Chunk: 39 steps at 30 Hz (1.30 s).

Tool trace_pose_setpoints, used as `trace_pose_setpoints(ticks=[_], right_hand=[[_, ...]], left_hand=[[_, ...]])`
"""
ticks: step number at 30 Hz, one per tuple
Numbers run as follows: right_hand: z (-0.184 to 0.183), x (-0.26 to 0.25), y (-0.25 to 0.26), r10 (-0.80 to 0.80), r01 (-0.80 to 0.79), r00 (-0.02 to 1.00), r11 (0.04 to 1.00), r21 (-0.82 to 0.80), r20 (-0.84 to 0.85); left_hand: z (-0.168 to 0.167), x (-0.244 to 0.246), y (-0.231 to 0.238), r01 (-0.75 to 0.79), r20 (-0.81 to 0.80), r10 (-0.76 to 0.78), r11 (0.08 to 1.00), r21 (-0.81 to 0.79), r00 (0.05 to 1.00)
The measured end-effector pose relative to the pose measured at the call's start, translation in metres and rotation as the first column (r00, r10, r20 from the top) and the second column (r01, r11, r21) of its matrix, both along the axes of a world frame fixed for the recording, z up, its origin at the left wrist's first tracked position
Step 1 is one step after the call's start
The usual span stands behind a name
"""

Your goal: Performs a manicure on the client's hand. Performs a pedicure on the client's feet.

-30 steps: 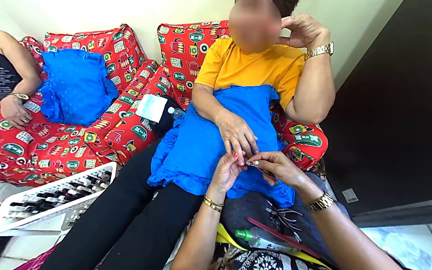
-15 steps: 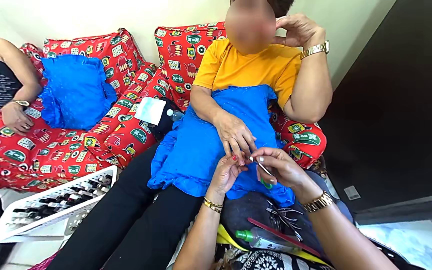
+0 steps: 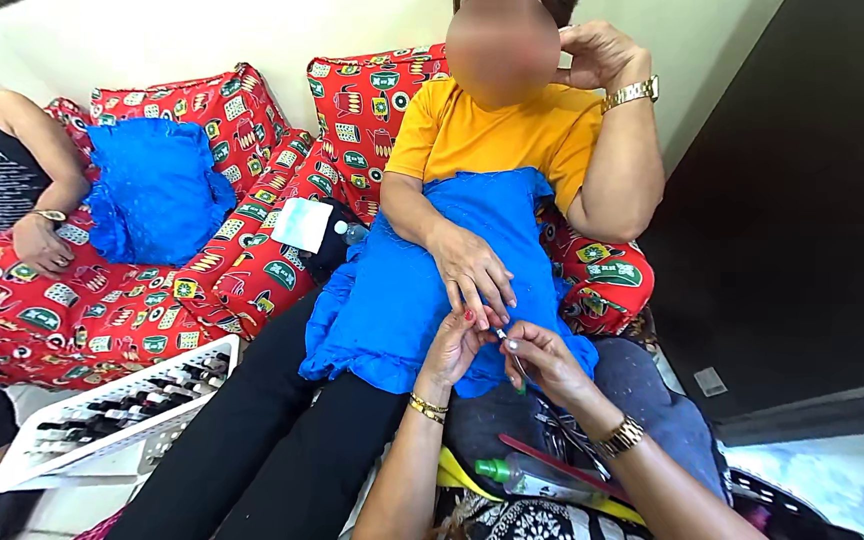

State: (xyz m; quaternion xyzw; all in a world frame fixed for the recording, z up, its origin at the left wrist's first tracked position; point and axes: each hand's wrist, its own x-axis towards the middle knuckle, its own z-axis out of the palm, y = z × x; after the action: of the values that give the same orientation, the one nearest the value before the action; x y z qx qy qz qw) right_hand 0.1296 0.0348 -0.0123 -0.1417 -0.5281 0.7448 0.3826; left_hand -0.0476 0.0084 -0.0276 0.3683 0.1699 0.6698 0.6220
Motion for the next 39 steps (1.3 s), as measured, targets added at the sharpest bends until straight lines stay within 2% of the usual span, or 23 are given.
trace_pose_setpoints(ticks=[7,12,22,27,39], right_hand=[[0.007,-0.005,-0.012,-0.06,0.066,0.997,0.985,-0.162,0.044],[0.007,-0.01,-0.016,-0.114,0.123,0.992,0.971,-0.204,0.057],[0.002,-0.012,-0.022,-0.143,0.13,0.989,0.941,-0.312,-0.019],[0.004,-0.018,-0.028,-0.155,0.116,0.986,0.907,-0.404,-0.064],[0.005,-0.018,-0.024,-0.162,0.123,0.984,0.913,-0.39,-0.07]], left_hand=[[0.001,0.0,-0.002,0.015,0.038,-0.015,1.0,-0.002,0.999],[0.0,0.001,-0.001,0.013,0.061,-0.012,1.0,-0.016,0.998],[0.001,0.004,0.001,-0.006,0.032,0.006,1.0,0.003,0.999],[0.004,0.007,0.0,0.011,0.101,-0.011,1.0,-0.001,0.995],[0.001,0.01,0.001,-0.001,0.123,0.002,1.0,-0.01,0.992]])
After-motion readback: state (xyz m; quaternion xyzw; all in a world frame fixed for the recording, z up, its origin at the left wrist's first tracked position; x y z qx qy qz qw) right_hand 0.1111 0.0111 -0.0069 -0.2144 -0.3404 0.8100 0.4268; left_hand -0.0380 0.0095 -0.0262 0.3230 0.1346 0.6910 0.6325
